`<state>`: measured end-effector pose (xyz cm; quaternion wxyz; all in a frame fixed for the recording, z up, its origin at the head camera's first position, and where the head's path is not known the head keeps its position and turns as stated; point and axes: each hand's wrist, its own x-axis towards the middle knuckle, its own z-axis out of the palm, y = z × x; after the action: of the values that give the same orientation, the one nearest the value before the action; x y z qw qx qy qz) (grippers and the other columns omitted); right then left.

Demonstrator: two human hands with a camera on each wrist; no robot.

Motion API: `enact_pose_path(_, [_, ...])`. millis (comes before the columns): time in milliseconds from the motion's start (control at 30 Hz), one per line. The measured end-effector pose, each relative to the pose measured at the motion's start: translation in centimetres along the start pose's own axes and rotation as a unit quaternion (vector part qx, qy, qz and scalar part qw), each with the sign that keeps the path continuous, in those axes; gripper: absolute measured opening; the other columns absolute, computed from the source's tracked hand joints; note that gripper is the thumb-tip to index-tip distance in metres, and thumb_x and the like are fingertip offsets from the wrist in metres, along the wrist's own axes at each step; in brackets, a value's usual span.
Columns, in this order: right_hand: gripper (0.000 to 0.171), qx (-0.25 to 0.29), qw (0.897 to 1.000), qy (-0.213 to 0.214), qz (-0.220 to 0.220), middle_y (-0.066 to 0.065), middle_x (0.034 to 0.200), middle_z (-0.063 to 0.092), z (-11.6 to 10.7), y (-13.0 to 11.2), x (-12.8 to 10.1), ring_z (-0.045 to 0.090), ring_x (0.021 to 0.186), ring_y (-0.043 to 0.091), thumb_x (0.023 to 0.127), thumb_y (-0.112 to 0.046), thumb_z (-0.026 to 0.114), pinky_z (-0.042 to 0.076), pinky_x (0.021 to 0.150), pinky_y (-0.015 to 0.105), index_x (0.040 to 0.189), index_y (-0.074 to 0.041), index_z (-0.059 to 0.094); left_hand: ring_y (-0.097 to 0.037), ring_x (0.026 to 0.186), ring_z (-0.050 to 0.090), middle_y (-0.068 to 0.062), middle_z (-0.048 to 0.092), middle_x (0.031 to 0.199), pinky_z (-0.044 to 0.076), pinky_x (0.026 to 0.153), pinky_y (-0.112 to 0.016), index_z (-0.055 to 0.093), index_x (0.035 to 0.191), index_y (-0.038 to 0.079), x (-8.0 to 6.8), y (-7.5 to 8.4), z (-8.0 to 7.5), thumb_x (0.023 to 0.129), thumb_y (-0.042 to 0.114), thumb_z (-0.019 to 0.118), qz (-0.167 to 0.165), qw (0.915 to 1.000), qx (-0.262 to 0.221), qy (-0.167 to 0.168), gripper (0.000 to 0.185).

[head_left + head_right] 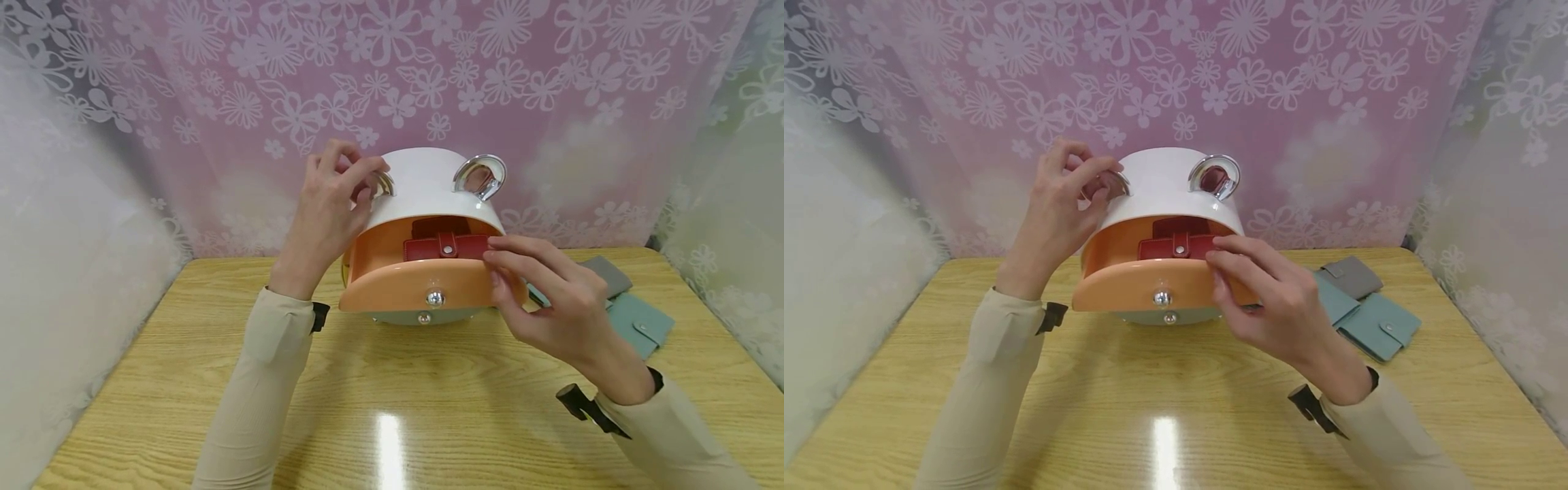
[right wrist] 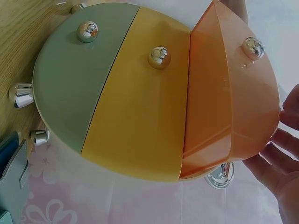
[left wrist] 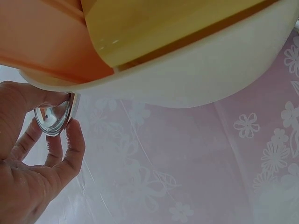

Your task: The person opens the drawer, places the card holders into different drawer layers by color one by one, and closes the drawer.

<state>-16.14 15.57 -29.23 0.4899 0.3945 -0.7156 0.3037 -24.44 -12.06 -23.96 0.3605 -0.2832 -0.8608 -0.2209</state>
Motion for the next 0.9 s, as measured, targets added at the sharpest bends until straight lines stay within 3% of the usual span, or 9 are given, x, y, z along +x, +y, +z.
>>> enact_pose_path(167, [0.036,-0.001,1.0,0.018,-0.021,0.019,0.1,0.075,0.0,-0.2,0.1,0.071,0.079,0.031,0.099,-0.032,0.061,0.05,0.058,0.026,0.094,0.0,0.077,-0.031,0.099,0.052,-0.015,0.053,0.114,0.037,0.09,-0.042,0.073,0.116,0.013,0.1,0.0,0.0,0.095,0.001,0.062,0.002,1.0,0.001,0.002,0.026])
enact_pose_path(233, [0.034,0.001,0.999,0.031,-0.038,0.02,0.098,0.074,0.2,-0.3,0.1,0.07,0.079,0.032,0.099,-0.031,0.062,0.055,0.069,0.025,0.093,0.0,0.077,-0.031,0.099,0.053,-0.015,0.053,0.114,0.037,0.089,-0.042,0.072,0.116,0.013,0.0,0.0,0.0,0.095,0.001,0.062,0.001,1.0,0.003,0.002,0.027])
enact_pose_path(400, [0.025,-0.008,0.992,0.08,-0.096,0.019,0.093,0.074,0.8,-0.5,0.2,0.064,0.078,0.036,0.095,-0.024,0.067,0.053,0.071,0.038,0.089,-0.002,0.077,-0.032,0.101,0.056,-0.015,0.052,0.117,0.039,0.089,-0.041,0.072,0.118,0.013,-0.1,0.0,0.1,0.095,0.001,0.063,-0.001,1.0,0.0,0.004,0.028])
enact_pose_path(467, [0.022,-0.016,0.988,0.095,-0.121,0.018,0.091,0.074,1.0,-0.7,0.1,0.063,0.076,0.037,0.093,-0.021,0.068,0.047,0.064,0.046,0.088,-0.002,0.077,-0.033,0.102,0.057,-0.016,0.052,0.118,0.04,0.089,-0.041,0.072,0.119,0.013,-0.2,0.0,0.2,0.095,0.0,0.063,0.002,0.9999,-0.004,0.009,0.029])
enact_pose_path(533, [0.02,-0.021,0.984,0.102,-0.143,0.018,0.089,0.074,1.1,-0.8,0.0,0.062,0.074,0.037,0.092,-0.02,0.069,0.044,0.062,0.046,0.086,-0.003,0.076,-0.033,0.103,0.057,-0.017,0.052,0.119,0.04,0.09,-0.042,0.072,0.119,0.012,-0.3,0.0,0.2,0.094,-0.002,0.063,0.005,0.9998,-0.011,0.014,0.03])
enact_pose_path(700, [0.018,-0.027,0.977,0.098,-0.187,0.016,0.083,0.074,1.7,-1.0,-0.3,0.062,0.071,0.033,0.093,-0.02,0.071,0.043,0.058,0.043,0.085,-0.005,0.076,-0.032,0.106,0.058,-0.017,0.052,0.122,0.043,0.09,-0.043,0.073,0.12,0.011,-0.4,-0.1,0.3,0.093,-0.005,0.062,0.007,0.9992,-0.032,0.022,0.033])
enact_pose_path(900, [0.014,-0.047,0.972,0.063,-0.221,0.013,0.085,0.075,2.2,-1.3,-0.6,0.064,0.072,0.031,0.093,-0.019,0.071,0.047,0.056,0.043,0.089,-0.007,0.077,-0.034,0.104,0.059,-0.018,0.054,0.123,0.041,0.092,-0.046,0.07,0.122,0.01,-0.4,-0.2,0.2,0.091,-0.008,0.059,0.016,0.9988,-0.036,0.029,0.038])
